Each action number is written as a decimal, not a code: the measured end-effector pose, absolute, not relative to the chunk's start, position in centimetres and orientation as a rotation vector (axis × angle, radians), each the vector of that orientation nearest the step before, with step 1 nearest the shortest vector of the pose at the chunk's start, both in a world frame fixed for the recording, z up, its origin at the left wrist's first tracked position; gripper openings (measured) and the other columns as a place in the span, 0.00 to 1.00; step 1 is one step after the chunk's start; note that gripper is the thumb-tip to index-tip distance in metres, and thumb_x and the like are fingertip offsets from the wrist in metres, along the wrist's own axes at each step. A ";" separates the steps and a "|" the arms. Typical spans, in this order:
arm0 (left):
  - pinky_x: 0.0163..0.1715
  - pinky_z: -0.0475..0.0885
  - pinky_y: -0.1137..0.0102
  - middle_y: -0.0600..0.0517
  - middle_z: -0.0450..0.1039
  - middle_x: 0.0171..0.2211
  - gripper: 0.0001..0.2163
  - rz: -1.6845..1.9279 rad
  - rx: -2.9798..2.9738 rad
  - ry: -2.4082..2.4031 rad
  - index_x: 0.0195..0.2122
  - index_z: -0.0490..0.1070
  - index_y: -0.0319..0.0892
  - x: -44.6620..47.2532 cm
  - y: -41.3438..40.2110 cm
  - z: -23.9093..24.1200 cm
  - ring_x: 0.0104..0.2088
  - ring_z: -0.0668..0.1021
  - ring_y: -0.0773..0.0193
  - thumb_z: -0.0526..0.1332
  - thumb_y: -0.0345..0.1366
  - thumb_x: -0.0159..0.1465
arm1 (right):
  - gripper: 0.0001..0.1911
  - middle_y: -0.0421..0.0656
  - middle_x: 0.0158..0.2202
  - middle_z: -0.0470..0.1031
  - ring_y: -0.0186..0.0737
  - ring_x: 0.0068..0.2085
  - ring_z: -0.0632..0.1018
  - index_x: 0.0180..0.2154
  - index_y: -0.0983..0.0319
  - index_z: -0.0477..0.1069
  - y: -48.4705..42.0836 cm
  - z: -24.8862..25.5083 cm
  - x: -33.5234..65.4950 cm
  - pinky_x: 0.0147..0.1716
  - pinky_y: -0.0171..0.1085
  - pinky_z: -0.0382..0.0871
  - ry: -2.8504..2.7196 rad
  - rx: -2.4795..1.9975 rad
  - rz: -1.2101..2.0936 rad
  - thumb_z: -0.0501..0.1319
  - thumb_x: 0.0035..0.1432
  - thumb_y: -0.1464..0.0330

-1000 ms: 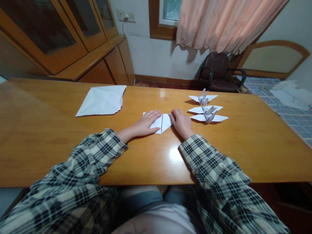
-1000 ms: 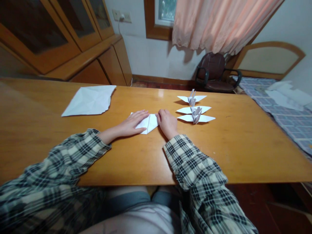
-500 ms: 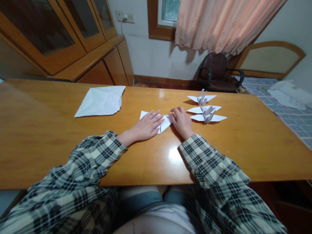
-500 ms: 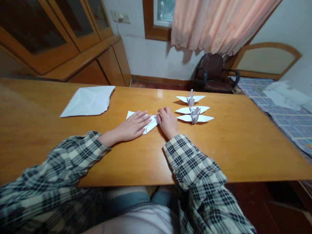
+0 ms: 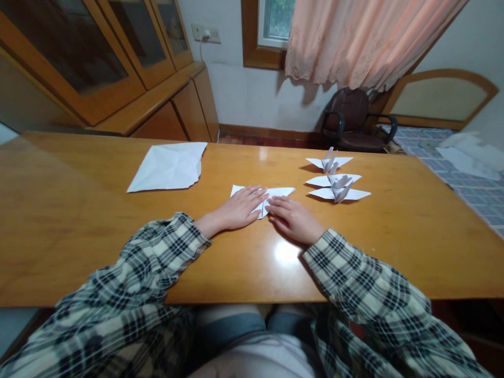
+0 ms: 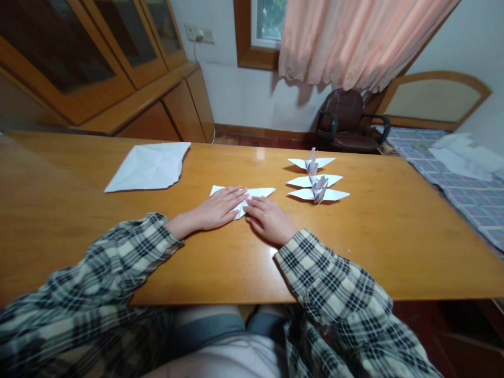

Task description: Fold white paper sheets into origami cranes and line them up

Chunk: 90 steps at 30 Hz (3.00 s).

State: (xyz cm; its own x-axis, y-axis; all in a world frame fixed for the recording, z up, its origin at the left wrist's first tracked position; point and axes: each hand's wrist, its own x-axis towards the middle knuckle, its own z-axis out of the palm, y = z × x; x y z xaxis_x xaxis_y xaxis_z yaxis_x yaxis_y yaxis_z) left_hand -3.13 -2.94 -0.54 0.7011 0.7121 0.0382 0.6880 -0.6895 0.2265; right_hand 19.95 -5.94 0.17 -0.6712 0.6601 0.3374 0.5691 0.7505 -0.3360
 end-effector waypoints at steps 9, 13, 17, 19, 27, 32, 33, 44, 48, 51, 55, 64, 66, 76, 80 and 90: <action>0.64 0.52 0.56 0.46 0.54 0.67 0.28 0.215 2.714 1.134 0.67 0.51 0.44 -3.0 -2.5 -0.1 0.66 0.57 0.53 0.48 0.48 0.68 | 0.20 0.50 0.61 0.67 0.47 0.64 0.64 0.57 0.61 0.67 -7.0 0.1 20.4 0.64 0.53 0.55 -2.620 -1.028 0.255 0.54 0.66 0.64; 0.64 0.52 0.56 0.45 0.55 0.66 0.32 0.254 2.715 1.145 0.66 0.52 0.42 -2.9 -2.5 -0.3 0.65 0.58 0.52 0.47 0.55 0.67 | 0.22 0.51 0.63 0.64 0.47 0.65 0.62 0.59 0.62 0.66 -7.1 -0.2 20.3 0.64 0.54 0.53 -2.661 -1.042 0.228 0.53 0.67 0.62; 0.64 0.52 0.55 0.45 0.55 0.66 0.34 0.236 2.695 1.180 0.66 0.53 0.43 -2.8 -2.5 -0.3 0.65 0.58 0.51 0.50 0.58 0.65 | 0.23 0.50 0.63 0.63 0.48 0.66 0.60 0.59 0.63 0.65 -7.2 -0.2 20.3 0.65 0.53 0.51 -2.692 -1.046 0.177 0.51 0.67 0.61; 0.64 0.52 0.53 0.47 0.54 0.67 0.35 0.220 2.671 1.196 0.67 0.52 0.44 -2.8 -2.4 -0.3 0.66 0.56 0.49 0.50 0.59 0.64 | 0.24 0.50 0.64 0.61 0.48 0.67 0.58 0.60 0.63 0.65 -7.3 -0.1 20.3 0.66 0.53 0.50 -2.704 -1.056 0.152 0.51 0.67 0.60; 0.65 0.47 0.52 0.47 0.49 0.69 0.37 0.188 2.629 1.192 0.68 0.48 0.44 -2.9 -2.3 -0.7 0.68 0.50 0.48 0.50 0.59 0.64 | 0.33 0.50 0.68 0.53 0.51 0.69 0.50 0.64 0.62 0.58 -8.3 0.0 19.8 0.66 0.57 0.43 -2.721 -1.152 0.162 0.49 0.65 0.50; 0.65 0.46 0.52 0.46 0.47 0.69 0.38 0.149 2.611 1.204 0.69 0.47 0.43 -2.7 -2.3 -0.4 0.68 0.50 0.47 0.49 0.60 0.64 | 0.38 0.53 0.69 0.48 0.50 0.70 0.48 0.66 0.64 0.53 -8.8 -0.4 19.4 0.66 0.57 0.42 -2.682 -1.233 0.184 0.48 0.64 0.47; 0.66 0.46 0.53 0.46 0.47 0.69 0.38 0.141 2.612 1.205 0.69 0.47 0.43 -2.7 -2.3 -0.3 0.68 0.50 0.47 0.49 0.60 0.63 | 0.39 0.54 0.69 0.48 0.50 0.70 0.48 0.66 0.65 0.52 -8.9 -0.5 19.3 0.66 0.56 0.42 -2.673 -1.249 0.187 0.48 0.63 0.46; 0.66 0.44 0.54 0.46 0.45 0.70 0.39 0.118 2.646 1.174 0.69 0.46 0.42 -2.8 -2.1 -0.6 0.69 0.48 0.48 0.48 0.61 0.63 | 0.46 0.59 0.68 0.47 0.52 0.69 0.49 0.66 0.71 0.52 -8.2 -0.8 19.7 0.67 0.54 0.42 -2.540 -1.515 0.172 0.43 0.62 0.42; 0.66 0.44 0.54 0.46 0.46 0.70 0.39 0.110 2.638 1.184 0.69 0.46 0.42 -2.8 -2.1 -0.4 0.69 0.48 0.48 0.48 0.61 0.63 | 0.46 0.59 0.68 0.47 0.54 0.69 0.49 0.66 0.71 0.52 -7.5 -1.0 20.0 0.66 0.54 0.43 -2.473 -1.575 0.199 0.44 0.61 0.41; 0.66 0.44 0.55 0.46 0.45 0.70 0.40 0.114 2.628 1.186 0.69 0.46 0.42 -2.8 -2.1 -0.4 0.69 0.48 0.48 0.48 0.62 0.63 | 0.47 0.60 0.68 0.47 0.54 0.69 0.50 0.66 0.72 0.52 -7.3 -1.0 20.0 0.66 0.54 0.44 -2.447 -1.598 0.229 0.44 0.61 0.41; 0.66 0.45 0.55 0.46 0.46 0.69 0.40 0.130 2.618 1.180 0.69 0.46 0.43 -2.8 -2.2 -0.4 0.69 0.48 0.48 0.48 0.62 0.63 | 0.46 0.61 0.68 0.48 0.55 0.69 0.50 0.65 0.72 0.53 -6.9 -1.1 20.2 0.66 0.55 0.44 -2.418 -1.593 0.248 0.44 0.61 0.42; 0.66 0.45 0.53 0.46 0.47 0.69 0.39 0.187 2.641 1.174 0.68 0.48 0.43 -2.7 -2.2 -0.8 0.69 0.49 0.48 0.49 0.62 0.63 | 0.42 0.63 0.66 0.53 0.57 0.68 0.54 0.63 0.73 0.58 -6.0 -1.8 20.7 0.64 0.58 0.48 -2.346 -1.560 0.236 0.44 0.64 0.45; 0.66 0.45 0.54 0.46 0.47 0.69 0.38 0.200 2.645 1.171 0.68 0.48 0.43 -2.7 -2.2 -0.9 0.68 0.49 0.48 0.49 0.62 0.63 | 0.41 0.64 0.66 0.53 0.58 0.68 0.54 0.62 0.73 0.59 -5.9 -1.7 20.6 0.64 0.58 0.49 -2.340 -1.562 0.226 0.45 0.64 0.45; 0.66 0.46 0.53 0.42 0.48 0.69 0.38 0.333 2.701 1.188 0.67 0.50 0.41 -2.8 -2.5 -1.0 0.68 0.50 0.49 0.53 0.59 0.62 | 0.38 0.63 0.65 0.55 0.58 0.67 0.55 0.62 0.71 0.59 -5.9 -1.3 20.5 0.63 0.58 0.50 -2.353 -1.580 0.222 0.48 0.64 0.48; 0.66 0.45 0.51 0.43 0.51 0.68 0.35 0.343 2.711 1.165 0.66 0.52 0.43 -2.8 -2.6 -1.0 0.68 0.50 0.48 0.53 0.58 0.63 | 0.32 0.55 0.68 0.50 0.57 0.69 0.50 0.63 0.59 0.60 -6.3 -1.0 20.4 0.63 0.61 0.48 -2.370 -1.518 0.201 0.50 0.64 0.49; 0.66 0.46 0.53 0.44 0.54 0.67 0.35 0.263 2.695 1.158 0.67 0.52 0.43 -2.8 -2.6 -0.9 0.67 0.54 0.50 0.50 0.59 0.64 | 0.31 0.54 0.66 0.57 0.50 0.68 0.54 0.62 0.64 0.61 -7.1 -0.2 20.0 0.65 0.56 0.51 -2.544 -1.169 0.284 0.50 0.65 0.52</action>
